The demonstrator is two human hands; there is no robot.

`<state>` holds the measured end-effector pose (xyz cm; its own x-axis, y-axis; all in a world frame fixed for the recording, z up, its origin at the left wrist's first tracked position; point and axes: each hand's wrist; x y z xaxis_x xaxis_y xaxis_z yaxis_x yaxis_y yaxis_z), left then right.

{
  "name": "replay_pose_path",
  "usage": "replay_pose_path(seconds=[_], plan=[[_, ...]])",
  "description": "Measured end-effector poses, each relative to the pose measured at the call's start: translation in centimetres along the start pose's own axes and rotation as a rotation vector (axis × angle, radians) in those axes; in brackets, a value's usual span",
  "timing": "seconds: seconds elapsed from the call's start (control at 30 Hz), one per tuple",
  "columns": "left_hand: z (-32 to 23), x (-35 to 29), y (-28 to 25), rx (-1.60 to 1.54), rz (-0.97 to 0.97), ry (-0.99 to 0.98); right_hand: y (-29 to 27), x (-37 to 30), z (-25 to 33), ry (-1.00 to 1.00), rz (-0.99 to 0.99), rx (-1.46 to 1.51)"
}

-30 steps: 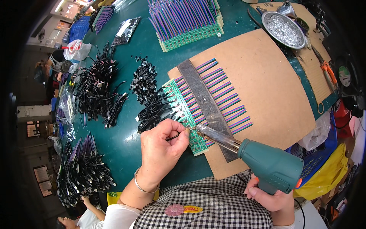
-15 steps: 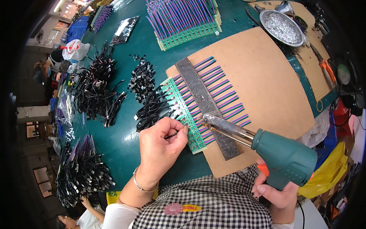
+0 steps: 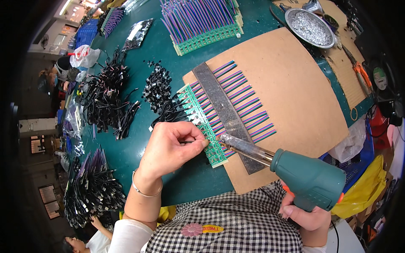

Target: The person solders cables onto a circuit board strip using a soldering iron and hands, moves the strip aside, and solders electronic components onto another circuit board strip.

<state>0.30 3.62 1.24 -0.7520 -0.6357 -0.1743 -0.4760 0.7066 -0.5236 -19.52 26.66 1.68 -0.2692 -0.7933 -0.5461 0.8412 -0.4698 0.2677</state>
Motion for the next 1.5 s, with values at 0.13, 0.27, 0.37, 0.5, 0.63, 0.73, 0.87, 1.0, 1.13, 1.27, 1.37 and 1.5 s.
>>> replay_pose_path(seconds=[0.13,0.27,0.37,0.5,0.63,0.73,0.87,1.0,1.13,1.27,1.37,1.5], plan=[[-0.1,0.2,0.0,0.011,-0.004,-0.008,0.0,0.0,0.0,0.044,0.023,-0.028],[0.7,0.6,-0.5,-0.102,0.037,-0.010,0.3,0.2,0.2,0.046,0.019,-0.051],[0.6,1.0,-0.9,-0.089,0.095,0.002,0.6,0.2,0.4,0.067,-0.002,-0.054],[-0.2,1.6,-1.0,0.085,0.131,0.131,0.7,0.1,0.5,0.069,-0.015,-0.044],[-0.6,2.1,-1.5,0.188,0.174,0.176,0.0,0.1,-0.4,0.090,-0.038,-0.040],[-0.3,2.7,-1.9,0.133,0.252,0.222,0.3,0.3,-0.2,0.065,-0.022,-0.033],[-0.5,3.0,-2.0,0.214,0.295,0.266,-0.1,0.3,-0.6,0.071,-0.013,-0.039],[-0.6,2.7,-1.8,0.232,0.263,0.268,-0.4,0.3,-1.5,0.052,0.015,-0.075],[-0.7,2.7,-1.7,0.245,0.245,0.283,0.5,0.2,-0.6,0.053,-0.112,0.015],[-0.7,2.6,-1.8,0.266,0.239,0.283,0.2,0.6,-0.1,-0.068,-0.029,0.067],[-0.9,2.7,-1.8,0.268,0.241,0.282,-0.1,0.7,-0.4,-0.143,-0.045,0.105],[-1.1,2.4,-1.6,0.320,0.212,0.295,-1.4,0.8,-0.7,-0.099,0.023,0.061]])
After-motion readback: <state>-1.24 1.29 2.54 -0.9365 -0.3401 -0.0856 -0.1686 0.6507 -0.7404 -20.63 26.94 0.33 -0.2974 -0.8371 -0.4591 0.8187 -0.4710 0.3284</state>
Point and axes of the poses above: each hand's wrist, its own x-axis towards the middle knuckle, its own y-axis out of the palm, z = x × y, and after that the axes turned 11 degrees about y, right-handed
